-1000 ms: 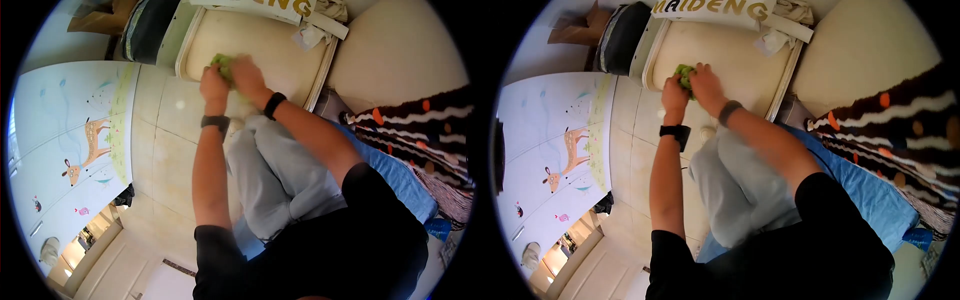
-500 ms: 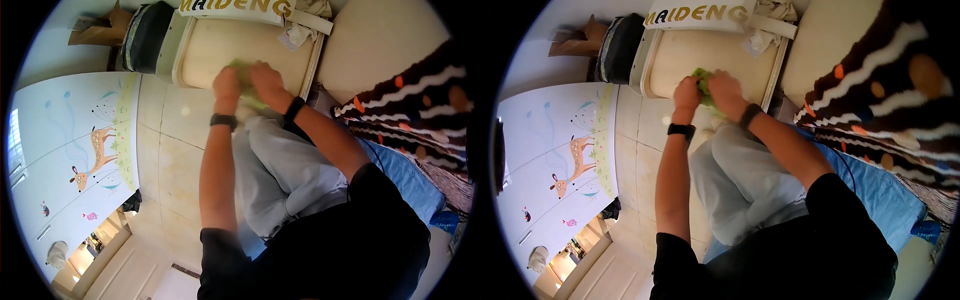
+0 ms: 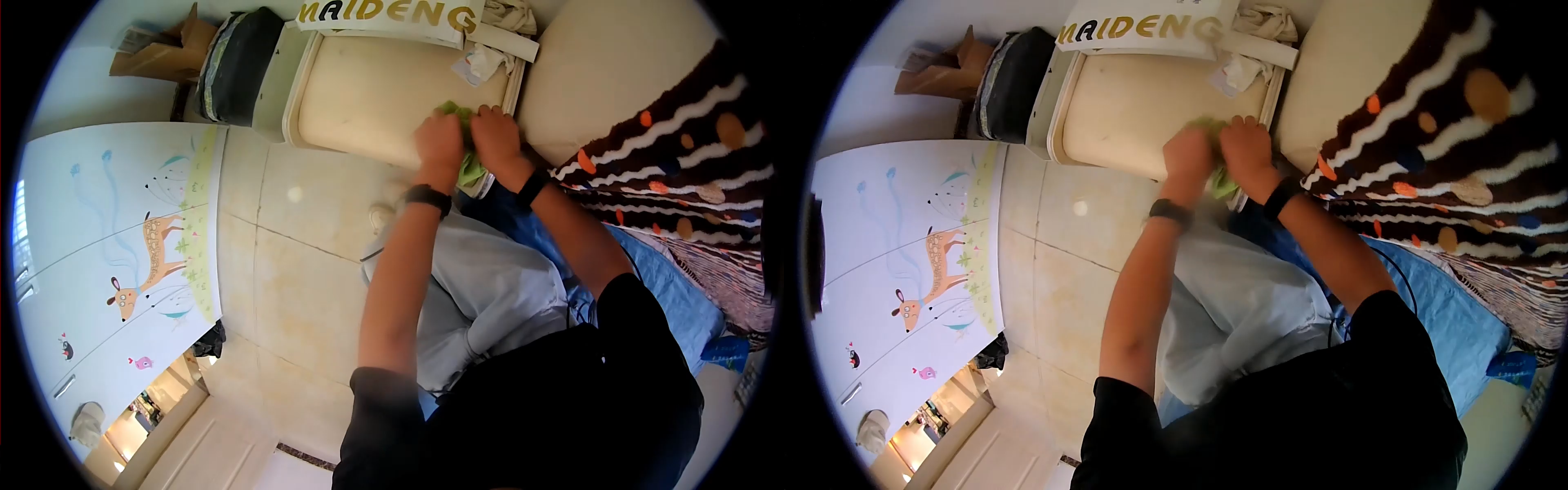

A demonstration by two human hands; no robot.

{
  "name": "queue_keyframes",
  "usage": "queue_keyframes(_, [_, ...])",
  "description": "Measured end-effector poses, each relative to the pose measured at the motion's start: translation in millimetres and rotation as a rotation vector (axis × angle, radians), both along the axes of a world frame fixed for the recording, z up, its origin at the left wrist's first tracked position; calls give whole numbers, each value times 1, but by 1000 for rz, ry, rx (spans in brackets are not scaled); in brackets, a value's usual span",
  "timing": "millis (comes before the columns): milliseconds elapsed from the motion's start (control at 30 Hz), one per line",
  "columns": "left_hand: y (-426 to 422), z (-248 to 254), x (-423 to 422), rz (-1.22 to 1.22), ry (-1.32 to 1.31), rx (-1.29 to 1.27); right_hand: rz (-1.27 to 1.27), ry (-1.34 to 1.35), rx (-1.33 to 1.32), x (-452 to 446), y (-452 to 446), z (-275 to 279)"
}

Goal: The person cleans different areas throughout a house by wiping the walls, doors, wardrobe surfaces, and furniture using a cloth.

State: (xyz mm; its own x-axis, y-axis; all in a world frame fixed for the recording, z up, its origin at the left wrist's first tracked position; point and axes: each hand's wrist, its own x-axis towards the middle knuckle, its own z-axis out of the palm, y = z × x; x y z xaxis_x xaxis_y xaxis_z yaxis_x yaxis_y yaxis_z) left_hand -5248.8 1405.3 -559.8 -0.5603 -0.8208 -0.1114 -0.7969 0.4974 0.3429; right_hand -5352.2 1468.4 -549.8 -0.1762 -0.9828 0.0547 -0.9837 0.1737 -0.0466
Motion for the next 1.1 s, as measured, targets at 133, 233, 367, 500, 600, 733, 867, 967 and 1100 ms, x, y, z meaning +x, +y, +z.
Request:
queue_keyframes(133, [-15,-8,-27,59,126,-84,-39,37,-131,-23,-23,-6])
queue_keyframes(233, [-28,-9,-43,121,96,-67,-66,90,-200,-29,-38,-10])
queue_keyframes(367, [-28,-11,-35,129,106,-76,-75,95,-117,-23,-36,-7])
queue_keyframes(500, [-10,-6,-11,135,201,-109,-37,86,23,-4,-27,2])
queue_keyframes(600, [-4,-6,20,138,173,-49,-4,85,92,25,-21,2])
queue_keyframes(733, [-14,-7,72,241,184,-70,64,-34,101,68,-46,-3])
queue_keyframes(867, [-45,1,118,322,66,-51,137,-201,44,116,-82,5])
queue_keyframes(967, [-74,14,138,352,-22,-67,154,-284,-58,137,-113,-7])
queue_keyframes(1100, [-119,8,146,370,-56,-176,189,-387,-223,139,-156,-22])
